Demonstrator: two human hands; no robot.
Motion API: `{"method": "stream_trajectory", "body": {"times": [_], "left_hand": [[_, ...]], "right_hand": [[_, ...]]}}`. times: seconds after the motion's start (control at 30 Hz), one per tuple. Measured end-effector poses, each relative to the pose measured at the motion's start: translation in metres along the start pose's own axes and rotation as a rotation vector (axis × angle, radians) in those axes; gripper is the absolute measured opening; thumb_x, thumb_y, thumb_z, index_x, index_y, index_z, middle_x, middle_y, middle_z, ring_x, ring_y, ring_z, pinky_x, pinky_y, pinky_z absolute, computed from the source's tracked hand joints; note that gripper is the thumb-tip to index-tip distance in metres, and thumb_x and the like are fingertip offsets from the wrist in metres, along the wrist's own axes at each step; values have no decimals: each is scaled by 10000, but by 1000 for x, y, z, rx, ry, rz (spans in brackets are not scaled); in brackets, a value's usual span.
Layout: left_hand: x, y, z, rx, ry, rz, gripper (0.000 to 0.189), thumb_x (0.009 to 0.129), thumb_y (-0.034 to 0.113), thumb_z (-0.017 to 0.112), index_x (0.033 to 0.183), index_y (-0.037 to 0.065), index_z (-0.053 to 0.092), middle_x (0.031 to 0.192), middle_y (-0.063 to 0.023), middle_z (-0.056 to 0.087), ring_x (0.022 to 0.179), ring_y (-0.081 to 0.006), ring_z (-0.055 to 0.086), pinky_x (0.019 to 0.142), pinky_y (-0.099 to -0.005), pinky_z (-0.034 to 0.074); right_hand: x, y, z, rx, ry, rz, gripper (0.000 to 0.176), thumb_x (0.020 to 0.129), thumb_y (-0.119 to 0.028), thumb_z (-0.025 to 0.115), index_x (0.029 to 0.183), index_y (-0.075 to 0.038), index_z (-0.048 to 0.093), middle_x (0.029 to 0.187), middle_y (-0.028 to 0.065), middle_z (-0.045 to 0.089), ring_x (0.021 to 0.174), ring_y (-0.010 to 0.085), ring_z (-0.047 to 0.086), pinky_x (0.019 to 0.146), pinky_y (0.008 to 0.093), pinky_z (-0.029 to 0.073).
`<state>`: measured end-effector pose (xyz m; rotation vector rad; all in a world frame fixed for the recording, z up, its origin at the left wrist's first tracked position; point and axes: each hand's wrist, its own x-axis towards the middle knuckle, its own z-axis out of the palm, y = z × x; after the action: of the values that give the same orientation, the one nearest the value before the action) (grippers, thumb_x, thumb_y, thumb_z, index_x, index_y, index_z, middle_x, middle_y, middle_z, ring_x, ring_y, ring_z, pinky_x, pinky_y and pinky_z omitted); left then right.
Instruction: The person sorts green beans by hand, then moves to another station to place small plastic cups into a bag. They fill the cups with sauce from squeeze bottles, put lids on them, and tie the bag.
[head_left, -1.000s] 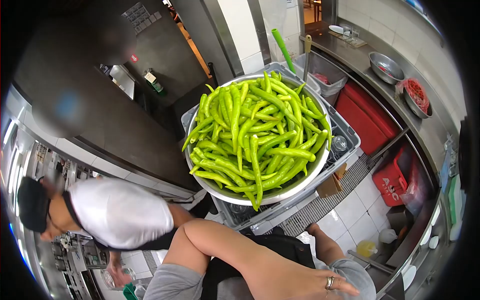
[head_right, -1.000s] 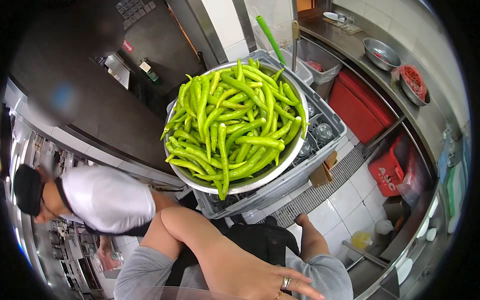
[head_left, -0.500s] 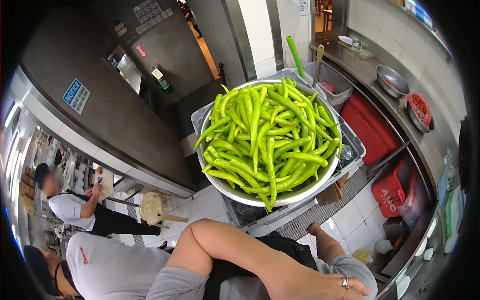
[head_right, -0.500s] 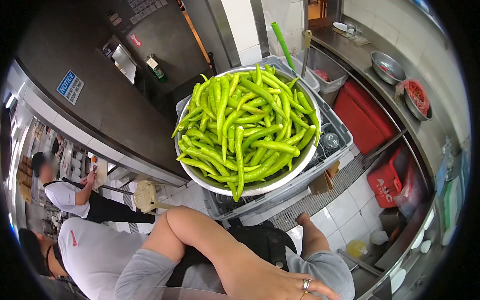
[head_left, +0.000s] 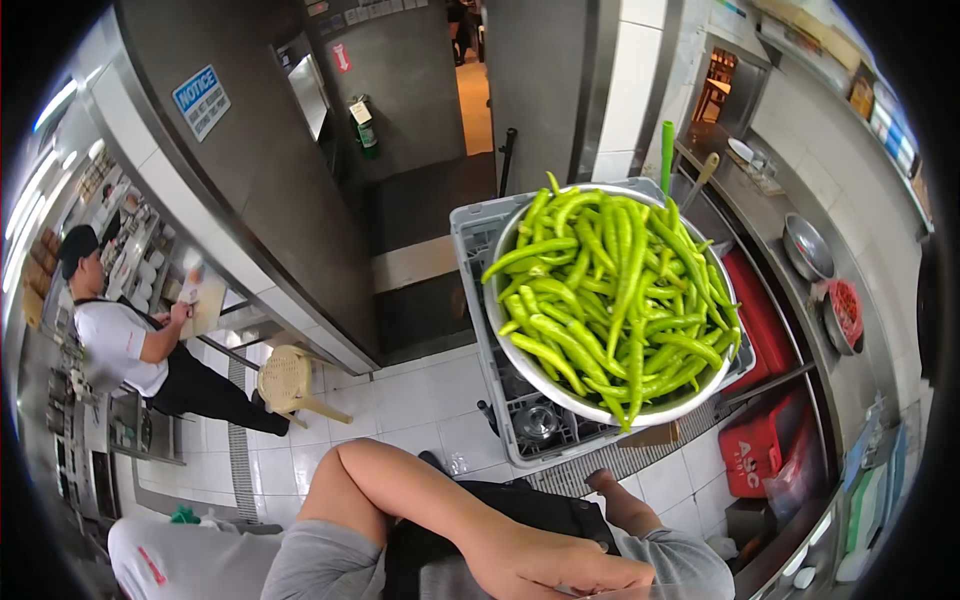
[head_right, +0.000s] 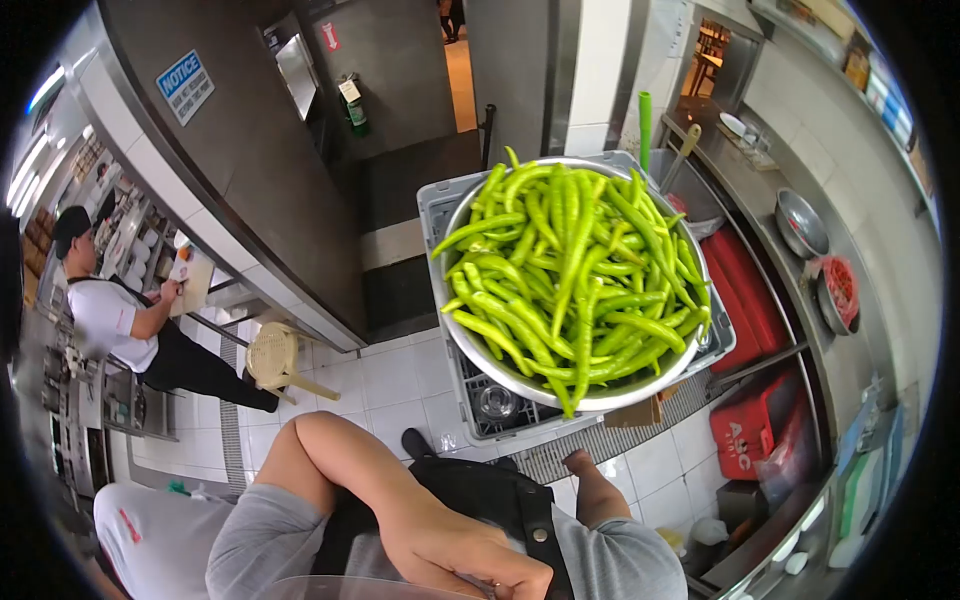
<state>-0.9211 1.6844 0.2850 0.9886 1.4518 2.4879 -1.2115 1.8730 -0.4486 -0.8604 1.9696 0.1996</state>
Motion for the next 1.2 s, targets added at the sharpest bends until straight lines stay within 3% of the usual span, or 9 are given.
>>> {"method": "stream_trajectory", "body": {"times": [0.1, 0.17, 0.23, 0.37, 0.53, 0.9, 1.07, 1.17, 1.2], "left_hand": [[-25, 30, -1, 159, -45, 37, 386, 1061, 322, 478, 1177, -37, 558, 1075, -172, 660, 967, -301, 654, 834, -383, 516], [-50, 40, -6, 229, -93, 80, 380, 1069, 313, 451, 1176, -30, 575, 1079, -177, 658, 974, -323, 654, 839, -408, 513], [-71, 49, -11, 561, -106, 347, 354, 1066, 289, 461, 1162, -26, 592, 1086, -184, 660, 967, -334, 654, 841, -431, 512], [-139, 93, -14, 588, -141, 306, 341, 1061, 276, 472, 1160, -24, 600, 1093, -190, 661, 970, -339, 655, 848, -442, 512], [-197, 117, -9, 643, -172, 332, 326, 1055, 261, 486, 1157, -22, 611, 1101, -197, 663, 974, -346, 657, 857, -456, 511], [-345, 181, -8, 641, 22, 313, 293, 1041, 227, 517, 1150, -18, 635, 1120, -212, 665, 983, -360, 661, 876, -486, 510], [-412, 220, -16, 672, 188, 292, 279, 1034, 211, 531, 1147, -16, 646, 1128, -219, 667, 987, -366, 663, 884, -500, 510], [-460, 254, -17, 706, 321, 307, 271, 1031, 202, 539, 1146, -15, 652, 1133, -224, 668, 989, -370, 664, 889, -509, 510], [-476, 267, -18, 730, 365, 314, 268, 1029, 199, 542, 1145, -15, 655, 1135, -225, 668, 990, -372, 665, 891, -511, 510]], "right_hand": [[-10, -10, -12, -171, 2, -175, 324, 751, -354, 753, 970, -116, 769, 1074, 127, 735, 1033, 297, 700, 843, 408, 576], [-36, -23, -10, -915, 175, -563, 144, 757, -255, 736, 869, -169, 763, 890, 50, 749, 854, 242, 730, 711, 395, 582], [-60, -47, -21, -835, 116, -552, 146, 762, -256, 732, 870, -163, 764, 897, 61, 747, 857, 253, 726, 719, 401, 579], [-62, -126, -39, -404, -4, -272, 152, 770, -256, 722, 870, -150, 764, 911, 82, 743, 863, 276, 719, 733, 413, 575], [-52, -255, -40, -346, -70, -304, 161, 781, -257, 711, 870, -134, 765, 929, 110, 737, 871, 304, 710, 751, 428, 569], [-8, -508, -12, -631, -151, -634, 191, 804, -259, 686, 871, -100, 767, 968, 169, 725, 887, 365, 690, 790, 461, 557], [101, -607, -29, -759, 36, -728, 184, 797, -205, 656, 881, -89, 771, 947, 144, 735, 842, 368, 696, 769, 487, 560], [165, -686, -37, -1068, -10, -747, 201, 798, -187, 634, 895, -82, 776, 965, 159, 733, 872, 370, 698, 796, 492, 557], [170, -715, -42, -1033, 12, -765, 208, 798, -185, 630, 900, -79, 776, 967, 167, 731, 878, 374, 698, 804, 492, 557]]}}
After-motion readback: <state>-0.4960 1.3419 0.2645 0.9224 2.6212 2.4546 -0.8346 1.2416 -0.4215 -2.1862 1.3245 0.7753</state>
